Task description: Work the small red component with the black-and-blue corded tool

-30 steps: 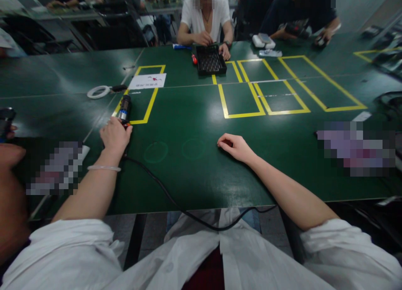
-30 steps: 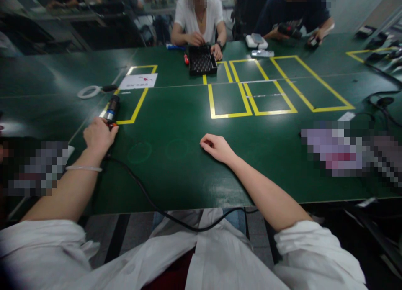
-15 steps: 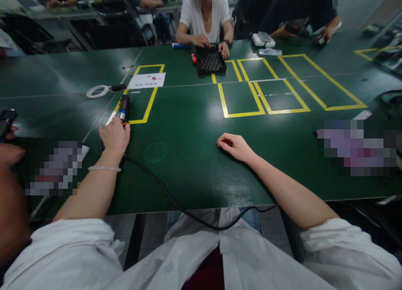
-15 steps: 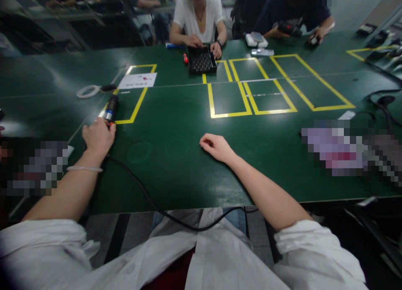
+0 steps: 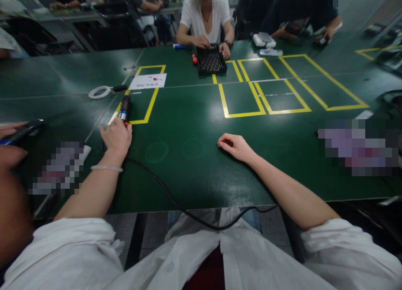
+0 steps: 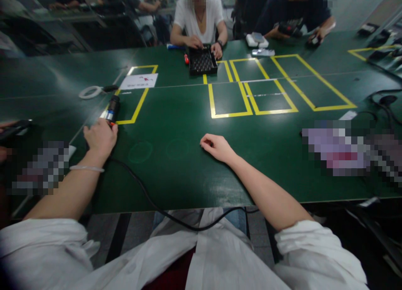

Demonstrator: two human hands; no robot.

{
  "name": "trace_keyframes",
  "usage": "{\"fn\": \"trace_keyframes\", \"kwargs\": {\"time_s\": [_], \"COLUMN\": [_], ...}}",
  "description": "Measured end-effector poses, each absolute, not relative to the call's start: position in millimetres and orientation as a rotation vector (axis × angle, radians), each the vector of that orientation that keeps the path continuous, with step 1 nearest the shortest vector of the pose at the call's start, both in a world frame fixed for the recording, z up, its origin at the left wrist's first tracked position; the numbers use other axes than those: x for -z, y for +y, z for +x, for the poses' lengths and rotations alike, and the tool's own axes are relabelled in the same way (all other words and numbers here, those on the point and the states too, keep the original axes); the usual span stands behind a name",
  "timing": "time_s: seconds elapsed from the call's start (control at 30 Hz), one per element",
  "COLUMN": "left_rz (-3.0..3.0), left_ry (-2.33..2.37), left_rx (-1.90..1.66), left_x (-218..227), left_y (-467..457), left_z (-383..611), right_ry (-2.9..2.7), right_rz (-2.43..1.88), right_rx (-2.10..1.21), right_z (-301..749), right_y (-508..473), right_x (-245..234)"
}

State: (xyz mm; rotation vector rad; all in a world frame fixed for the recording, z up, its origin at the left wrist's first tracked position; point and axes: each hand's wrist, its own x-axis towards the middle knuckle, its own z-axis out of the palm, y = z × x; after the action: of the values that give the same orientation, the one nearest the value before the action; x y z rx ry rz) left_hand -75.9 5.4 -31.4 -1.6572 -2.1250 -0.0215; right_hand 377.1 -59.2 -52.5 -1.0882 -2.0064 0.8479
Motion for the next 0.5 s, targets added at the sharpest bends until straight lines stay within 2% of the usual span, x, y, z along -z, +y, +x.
{"fn": "trace_keyframes", "kwargs": {"time_s": [0.5], "left_rz": [-1.544], "left_ry": [-2.275], "left_rx": [0.109], "left_x": [32.9], "left_y": [10.6], "left_z": [-77.8], "right_ry": [-2.023], "right_rz": [-1.088], "right_rx": [-0.860], "right_z": [377.6], "right_y": [-58.9], "right_x": [52.8]}}
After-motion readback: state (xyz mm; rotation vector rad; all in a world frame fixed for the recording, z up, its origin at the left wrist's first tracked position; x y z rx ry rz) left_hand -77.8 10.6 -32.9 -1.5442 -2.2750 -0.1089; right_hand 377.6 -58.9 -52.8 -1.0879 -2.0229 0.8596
